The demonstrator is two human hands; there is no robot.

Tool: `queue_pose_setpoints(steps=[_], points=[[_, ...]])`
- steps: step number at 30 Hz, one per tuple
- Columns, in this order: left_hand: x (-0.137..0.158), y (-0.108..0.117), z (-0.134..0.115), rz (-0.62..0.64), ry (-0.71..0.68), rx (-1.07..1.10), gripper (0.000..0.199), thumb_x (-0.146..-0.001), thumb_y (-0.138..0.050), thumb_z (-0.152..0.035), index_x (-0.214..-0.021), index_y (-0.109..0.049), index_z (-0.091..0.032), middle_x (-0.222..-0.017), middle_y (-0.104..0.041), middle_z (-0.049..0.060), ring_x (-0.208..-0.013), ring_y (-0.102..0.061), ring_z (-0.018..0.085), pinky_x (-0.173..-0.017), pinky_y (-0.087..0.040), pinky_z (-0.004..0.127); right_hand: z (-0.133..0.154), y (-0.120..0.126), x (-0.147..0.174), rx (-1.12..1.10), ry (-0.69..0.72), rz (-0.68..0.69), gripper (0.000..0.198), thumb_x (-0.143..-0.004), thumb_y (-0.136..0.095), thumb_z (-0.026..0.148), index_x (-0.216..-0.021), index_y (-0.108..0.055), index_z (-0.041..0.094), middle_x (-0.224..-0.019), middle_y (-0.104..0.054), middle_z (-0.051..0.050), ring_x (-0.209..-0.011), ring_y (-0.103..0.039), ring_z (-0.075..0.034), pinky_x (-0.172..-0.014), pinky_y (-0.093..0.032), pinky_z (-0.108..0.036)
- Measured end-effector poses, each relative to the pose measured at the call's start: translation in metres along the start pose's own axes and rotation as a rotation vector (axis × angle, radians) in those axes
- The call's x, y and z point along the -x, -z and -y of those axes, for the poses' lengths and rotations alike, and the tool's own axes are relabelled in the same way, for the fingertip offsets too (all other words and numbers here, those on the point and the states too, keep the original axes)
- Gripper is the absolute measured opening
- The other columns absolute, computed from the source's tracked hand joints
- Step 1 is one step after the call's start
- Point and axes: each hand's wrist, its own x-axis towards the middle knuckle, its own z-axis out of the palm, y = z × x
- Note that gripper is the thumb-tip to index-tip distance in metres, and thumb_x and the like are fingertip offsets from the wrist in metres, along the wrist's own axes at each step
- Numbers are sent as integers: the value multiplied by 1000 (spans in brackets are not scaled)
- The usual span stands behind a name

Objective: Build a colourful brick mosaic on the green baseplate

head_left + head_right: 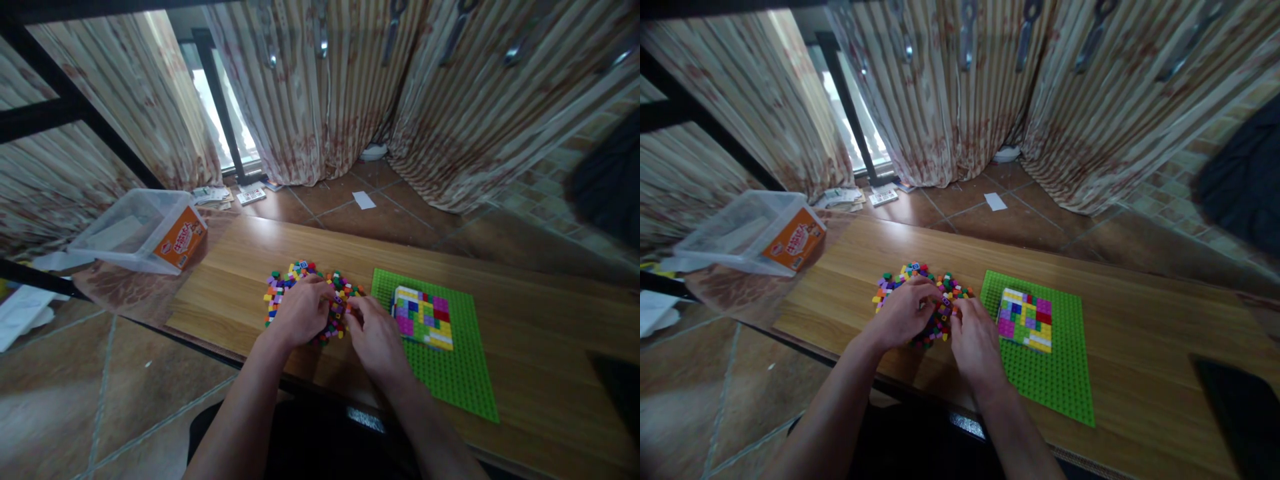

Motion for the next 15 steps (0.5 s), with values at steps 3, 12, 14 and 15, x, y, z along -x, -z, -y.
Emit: queue_pose_setpoints(steps=[3,12,14,15], points=[[0,-1,-2,23,-7,-19,27,-75,-49,-7,-86,-69,-22,-95,-65,5,-97,-60,19,-87,-48,31,-1,-1,0,10,1,1,22,-84,-46,10,-96,-62,19,-94,-64,-7,-88,-59,-21,-80,-46,-34],[2,-2,-1,32,-10,-62,24,-76,-47,-8,-82,-68,-21,-93,-64,5,-93,-60,19,-85,-48,30,1,-3,-1,-3,12,-40,28,-79,-49,8,-95,-68,21,-103,-60,-7,-93,-60,-21,-81,-49,-34],[2,-3,-1,30,-16,-75,23,-77,-47,-9,-78,-66,-20,-91,-64,5,-92,-60,18,-84,-48,30,2,-3,-1,1,18,-29,26,-78,-51,8,-93,-69,21,-104,-59,-7,-94,-60,-21,-82,-49,-34],[2,-3,-1,29,-17,-81,22,-77,-46,-9,-77,-66,-20,-90,-64,5,-91,-60,18,-83,-48,30,2,-3,-1,5,18,-23,26,-78,-52,8,-93,-69,21,-104,-59,-7,-94,-60,-21,-83,-49,-34]])
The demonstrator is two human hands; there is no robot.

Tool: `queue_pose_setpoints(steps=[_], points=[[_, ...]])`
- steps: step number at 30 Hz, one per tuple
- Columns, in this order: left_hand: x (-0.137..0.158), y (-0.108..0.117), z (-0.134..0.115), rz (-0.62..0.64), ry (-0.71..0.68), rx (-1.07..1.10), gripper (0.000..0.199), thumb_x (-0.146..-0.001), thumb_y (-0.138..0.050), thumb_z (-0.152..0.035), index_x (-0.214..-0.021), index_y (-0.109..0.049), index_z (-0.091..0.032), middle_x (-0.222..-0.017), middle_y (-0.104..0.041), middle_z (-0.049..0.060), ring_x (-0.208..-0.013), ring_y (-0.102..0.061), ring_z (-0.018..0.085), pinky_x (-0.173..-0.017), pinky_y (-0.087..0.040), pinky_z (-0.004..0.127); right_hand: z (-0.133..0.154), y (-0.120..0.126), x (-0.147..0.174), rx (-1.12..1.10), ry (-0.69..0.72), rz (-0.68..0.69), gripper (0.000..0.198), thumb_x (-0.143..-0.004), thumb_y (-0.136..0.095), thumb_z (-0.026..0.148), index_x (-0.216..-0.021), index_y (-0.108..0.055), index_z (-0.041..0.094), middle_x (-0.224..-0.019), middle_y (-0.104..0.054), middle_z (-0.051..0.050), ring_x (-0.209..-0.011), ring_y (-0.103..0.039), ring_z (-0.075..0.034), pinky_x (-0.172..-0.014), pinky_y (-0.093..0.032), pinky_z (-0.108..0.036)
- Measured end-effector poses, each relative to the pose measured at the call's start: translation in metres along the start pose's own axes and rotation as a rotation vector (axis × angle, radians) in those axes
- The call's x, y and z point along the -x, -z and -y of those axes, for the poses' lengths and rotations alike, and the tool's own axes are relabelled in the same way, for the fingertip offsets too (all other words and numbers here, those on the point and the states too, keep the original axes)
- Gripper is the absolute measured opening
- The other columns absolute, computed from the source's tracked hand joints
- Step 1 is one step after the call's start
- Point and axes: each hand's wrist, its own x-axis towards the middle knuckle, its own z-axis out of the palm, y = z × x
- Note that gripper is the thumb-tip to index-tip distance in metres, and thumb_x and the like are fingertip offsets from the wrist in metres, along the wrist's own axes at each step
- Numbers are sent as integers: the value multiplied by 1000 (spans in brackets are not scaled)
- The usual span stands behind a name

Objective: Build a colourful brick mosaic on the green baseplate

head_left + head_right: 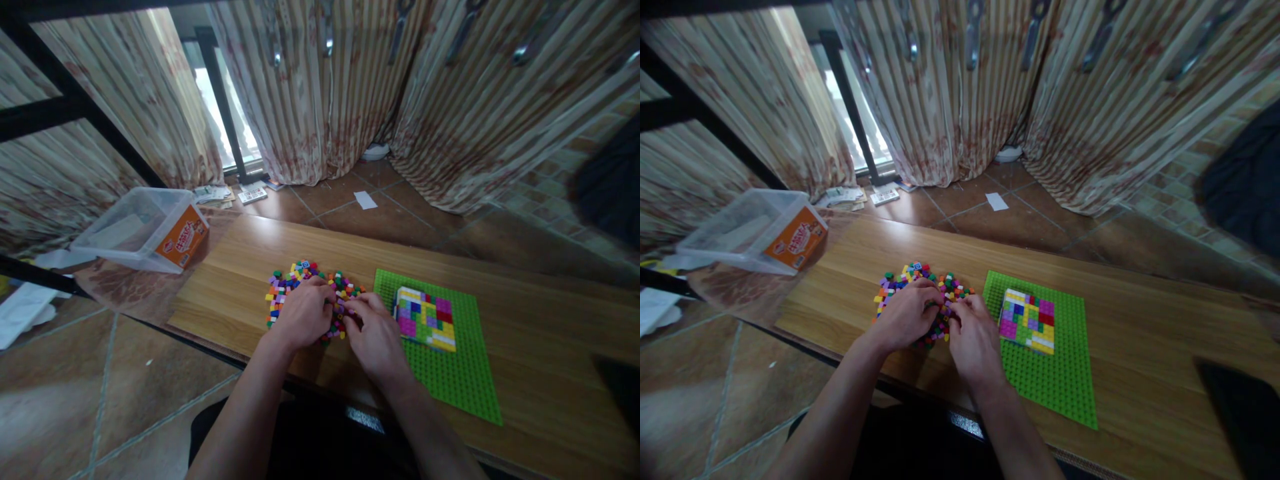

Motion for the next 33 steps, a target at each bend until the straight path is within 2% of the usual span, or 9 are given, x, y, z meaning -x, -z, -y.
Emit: queue_pose_setpoints(steps=[10,17,23,26,29,33], points=[[1,-3,0,3,1,18,23,-76,-47,-9,-78,-67,-22,-96,-64,4,-94,-61,18,-88,-48,30,1,-1,-5,78,17,61,22,-82,-53,12,-96,-68,21,-103,-59,-8,-92,-59,-21,-82,-48,-35],[1,-2,0,11,6,24,26,-75,-48,-8,-82,-69,-22,-96,-64,4,-93,-61,18,-86,-48,30,-2,-6,-5,41,45,13,22,-90,-49,20,-94,-70,24,-98,-61,-5,-90,-59,-19,-82,-49,-33],[1,-2,0,-14,8,63,24,-74,-51,-9,-83,-69,-22,-99,-64,4,-95,-61,18,-86,-47,30,-1,-7,-8,44,3,8,23,-93,-46,26,-89,-68,21,-93,-63,-6,-87,-60,-20,-78,-47,-33],[0,1,-3,-31,14,135,18,-77,-54,-14,-86,-69,-22,-95,-66,3,-94,-61,18,-85,-47,29,-1,-4,-9,-55,-17,-18,24,-93,-44,27,-89,-67,20,-91,-65,-6,-86,-61,-20,-78,-46,-33],[-2,5,-6,11,10,299,19,-81,-52,-16,-89,-69,-22,-89,-69,1,-87,-62,16,-81,-47,27,-1,-1,-9,-224,-66,-22,24,-92,-46,30,-90,-68,20,-90,-68,-5,-82,-62,-19,-76,-47,-33],[-5,4,-6,-18,75,623,17,-80,-52,-14,-84,-68,-17,-81,-69,1,-76,-62,14,-75,-48,25,2,0,-9,-598,-264,-12,28,-86,-54,43,-91,-69,20,-72,-68,-1,-63,-61,-16,-59,-47,-28]])
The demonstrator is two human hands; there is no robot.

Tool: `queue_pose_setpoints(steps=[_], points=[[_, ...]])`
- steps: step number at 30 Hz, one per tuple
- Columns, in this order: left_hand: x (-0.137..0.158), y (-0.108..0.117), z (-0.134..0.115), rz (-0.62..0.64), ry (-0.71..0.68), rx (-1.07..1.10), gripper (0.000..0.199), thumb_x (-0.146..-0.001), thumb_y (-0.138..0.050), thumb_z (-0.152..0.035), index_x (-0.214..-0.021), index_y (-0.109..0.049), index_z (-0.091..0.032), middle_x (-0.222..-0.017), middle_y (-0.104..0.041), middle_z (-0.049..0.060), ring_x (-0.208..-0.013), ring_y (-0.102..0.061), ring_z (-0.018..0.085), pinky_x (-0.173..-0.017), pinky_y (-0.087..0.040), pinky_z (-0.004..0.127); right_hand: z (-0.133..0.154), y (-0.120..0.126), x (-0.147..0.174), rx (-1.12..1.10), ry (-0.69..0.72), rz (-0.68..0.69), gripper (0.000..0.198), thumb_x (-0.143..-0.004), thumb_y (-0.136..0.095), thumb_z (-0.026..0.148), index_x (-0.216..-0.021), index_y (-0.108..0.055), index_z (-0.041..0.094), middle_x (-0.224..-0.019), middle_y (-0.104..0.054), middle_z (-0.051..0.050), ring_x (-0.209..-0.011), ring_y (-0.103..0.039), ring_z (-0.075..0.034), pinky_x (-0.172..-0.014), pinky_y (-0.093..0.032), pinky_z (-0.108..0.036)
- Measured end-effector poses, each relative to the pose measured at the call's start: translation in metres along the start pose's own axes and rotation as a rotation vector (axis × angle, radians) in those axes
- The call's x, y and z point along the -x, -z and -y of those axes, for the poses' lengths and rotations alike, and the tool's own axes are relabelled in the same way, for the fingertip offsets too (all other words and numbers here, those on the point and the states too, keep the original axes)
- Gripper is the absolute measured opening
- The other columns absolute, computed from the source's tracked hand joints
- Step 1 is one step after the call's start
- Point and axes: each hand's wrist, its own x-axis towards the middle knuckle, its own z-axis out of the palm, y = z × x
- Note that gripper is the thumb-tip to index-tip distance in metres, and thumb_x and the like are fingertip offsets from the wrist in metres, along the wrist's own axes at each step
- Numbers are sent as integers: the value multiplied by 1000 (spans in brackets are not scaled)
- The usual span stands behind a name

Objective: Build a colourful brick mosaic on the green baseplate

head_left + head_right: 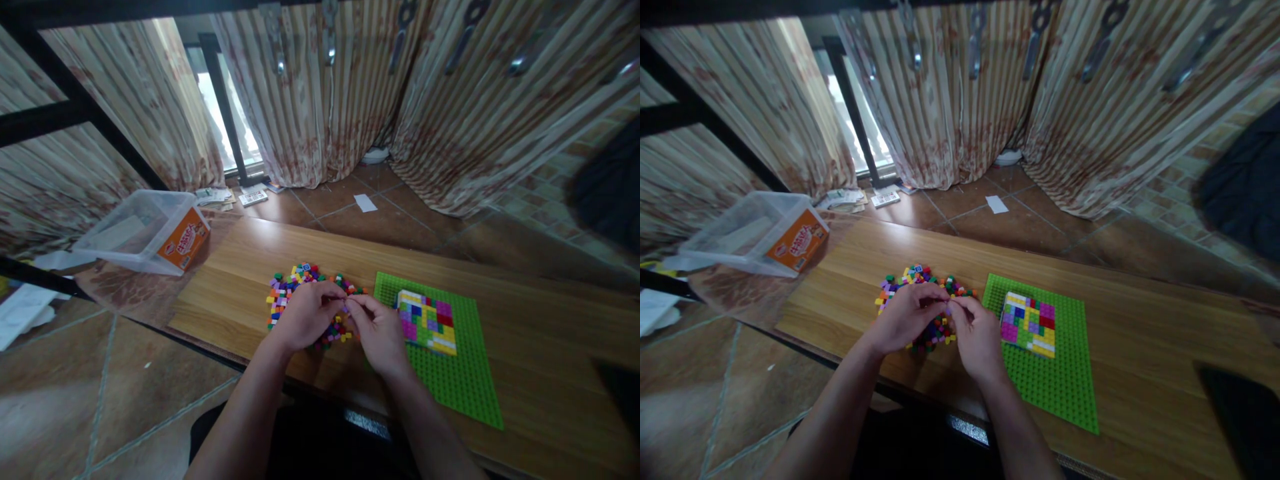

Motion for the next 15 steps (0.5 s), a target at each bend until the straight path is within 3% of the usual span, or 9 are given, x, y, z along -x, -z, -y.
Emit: queue_pose_setpoints(steps=[5,12,15], points=[[-1,-4,1,-57,106,345,9,-75,-60,-18,-75,-67,-13,-70,-67,2,-66,-59,12,-63,-47,22,4,-2,-1,-367,-143,-23,31,-70,-72,45,-85,-70,18,-64,-66,1,-56,-59,-13,-54,-50,-25],[1,-3,-5,-22,281,718,23,-64,-75,-29,-76,-67,-12,-61,-64,0,-54,-56,9,-56,-47,21,4,3,2,-512,-146,-9,21,-70,-74,38,-81,-72,19,-67,-69,0,-58,-62,-13,-55,-53,-26],[1,0,-3,-42,253,683,20,-67,-72,-29,-78,-67,-12,-63,-64,0,-56,-57,10,-58,-48,22,4,2,4,-455,-104,6,20,-74,-71,37,-83,-72,20,-68,-69,0,-58,-62,-13,-57,-53,-28]])
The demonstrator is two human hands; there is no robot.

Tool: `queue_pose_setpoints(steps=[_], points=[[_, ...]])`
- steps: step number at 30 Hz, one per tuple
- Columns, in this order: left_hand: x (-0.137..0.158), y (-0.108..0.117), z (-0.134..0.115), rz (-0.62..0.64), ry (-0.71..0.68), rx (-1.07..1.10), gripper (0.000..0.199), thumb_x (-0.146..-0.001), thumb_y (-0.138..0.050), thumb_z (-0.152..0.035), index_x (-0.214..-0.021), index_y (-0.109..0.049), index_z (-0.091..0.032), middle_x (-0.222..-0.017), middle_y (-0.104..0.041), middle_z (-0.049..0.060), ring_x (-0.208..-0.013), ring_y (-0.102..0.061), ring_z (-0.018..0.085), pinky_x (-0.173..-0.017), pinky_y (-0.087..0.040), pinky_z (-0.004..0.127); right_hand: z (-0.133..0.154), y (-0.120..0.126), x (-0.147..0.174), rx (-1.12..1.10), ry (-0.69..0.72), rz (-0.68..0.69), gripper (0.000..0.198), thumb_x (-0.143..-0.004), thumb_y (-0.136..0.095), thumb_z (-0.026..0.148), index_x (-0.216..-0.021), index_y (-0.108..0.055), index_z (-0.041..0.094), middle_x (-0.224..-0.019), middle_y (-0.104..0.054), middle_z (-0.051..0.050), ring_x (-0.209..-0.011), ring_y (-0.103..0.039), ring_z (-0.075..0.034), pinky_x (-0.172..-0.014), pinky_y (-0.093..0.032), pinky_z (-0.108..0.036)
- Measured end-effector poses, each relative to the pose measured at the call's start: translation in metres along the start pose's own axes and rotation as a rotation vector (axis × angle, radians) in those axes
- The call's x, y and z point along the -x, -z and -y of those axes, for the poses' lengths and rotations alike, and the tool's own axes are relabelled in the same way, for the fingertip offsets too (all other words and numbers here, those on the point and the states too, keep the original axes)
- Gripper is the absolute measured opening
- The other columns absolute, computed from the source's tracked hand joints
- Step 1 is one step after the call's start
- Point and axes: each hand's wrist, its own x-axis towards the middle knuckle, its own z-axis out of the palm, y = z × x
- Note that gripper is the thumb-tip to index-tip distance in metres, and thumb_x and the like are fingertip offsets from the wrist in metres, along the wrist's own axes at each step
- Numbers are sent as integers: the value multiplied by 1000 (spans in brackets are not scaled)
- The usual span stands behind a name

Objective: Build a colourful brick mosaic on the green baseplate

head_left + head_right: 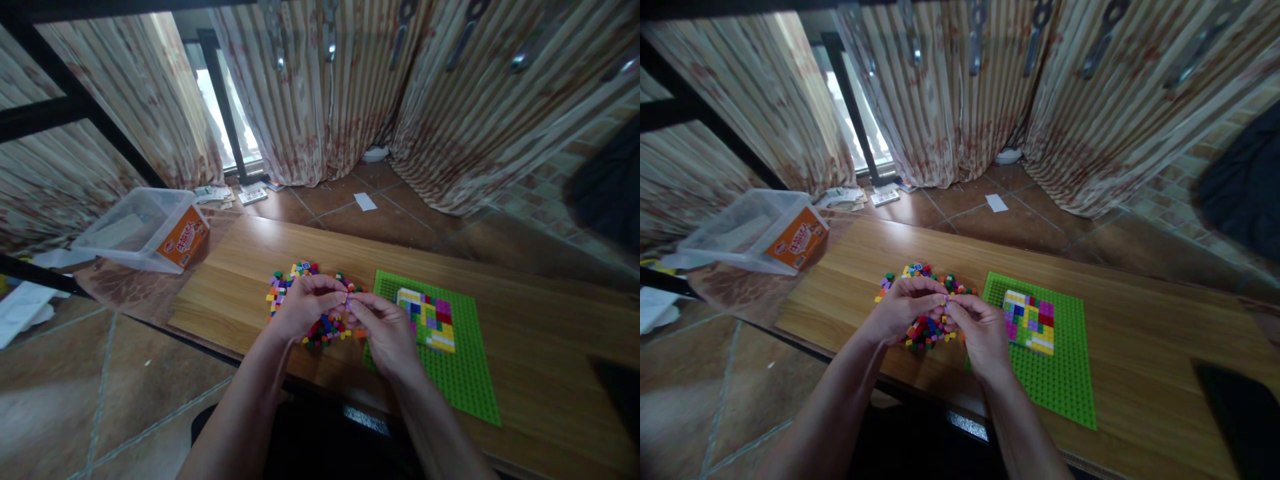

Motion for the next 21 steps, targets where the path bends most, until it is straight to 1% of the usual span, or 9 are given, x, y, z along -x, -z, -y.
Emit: queue_pose_setpoints(steps=[2,4,5,7,9,13,16,19,21], points=[[-2,5,2,-75,-92,-190,13,-71,-67,-25,-76,-67,-13,-63,-64,0,-59,-58,10,-59,-48,22,-1,-1,0,178,78,-9,18,-77,-68,35,-86,-73,20,-72,-70,-1,-63,-64,-15,-62,-54,-30],[-6,11,5,-187,-191,-468,8,-74,-62,-20,-74,-68,-14,-66,-66,1,-64,-59,12,-63,-47,23,-2,-1,1,413,187,-11,16,-80,-64,31,-88,-73,21,-82,-72,-3,-74,-66,-17,-70,-53,-32],[-7,14,7,-232,-225,-602,9,-75,-60,-18,-74,-68,-15,-68,-67,1,-67,-60,13,-65,-47,23,-3,-2,1,522,236,-1,15,-81,-62,29,-88,-73,21,-86,-72,-4,-78,-66,-18,-74,-52,-33],[-9,17,11,-282,-253,-808,13,-77,-57,-17,-77,-70,-17,-74,-70,2,-72,-63,14,-68,-48,24,-4,-2,2,682,298,41,16,-83,-59,24,-90,-72,21,-92,-72,-4,-84,-66,-19,-78,-51,-33],[-10,17,13,-296,-260,-942,16,-78,-55,-16,-80,-71,-18,-78,-71,3,-75,-64,15,-71,-49,25,-3,-2,2,765,330,63,17,-84,-56,21,-93,-71,20,-93,-71,-5,-85,-66,-18,-79,-50,-32],[-9,12,12,-267,-275,-1112,22,-78,-52,-10,-82,-71,-19,-87,-73,4,-84,-66,17,-83,-49,27,4,4,3,872,409,-2,19,-87,-52,19,-94,-70,18,-91,-70,-5,-84,-65,-17,-79,-49,-30],[-6,9,8,-233,-240,-1194,28,-78,-48,-7,-86,-72,-19,-91,-74,4,-90,-66,19,-86,-48,28,6,9,5,981,440,-48,18,-87,-52,19,-92,-70,17,-88,-70,-6,-81,-65,-18,-77,-49,-30],[-4,7,5,-219,-209,-1229,32,-76,-46,-4,-88,-72,-19,-93,-74,5,-93,-66,19,-88,-48,28,3,10,7,1089,423,-33,18,-87,-51,16,-90,-69,15,-86,-68,-8,-81,-64,-20,-76,-48,-32],[-3,7,5,-219,-216,-1229,33,-76,-45,-3,-89,-72,-19,-94,-73,5,-93,-66,19,-88,-48,28,-1,9,8,1159,390,-14,18,-86,-52,16,-91,-69,14,-87,-67,-9,-82,-63,-21,-77,-48,-34]])
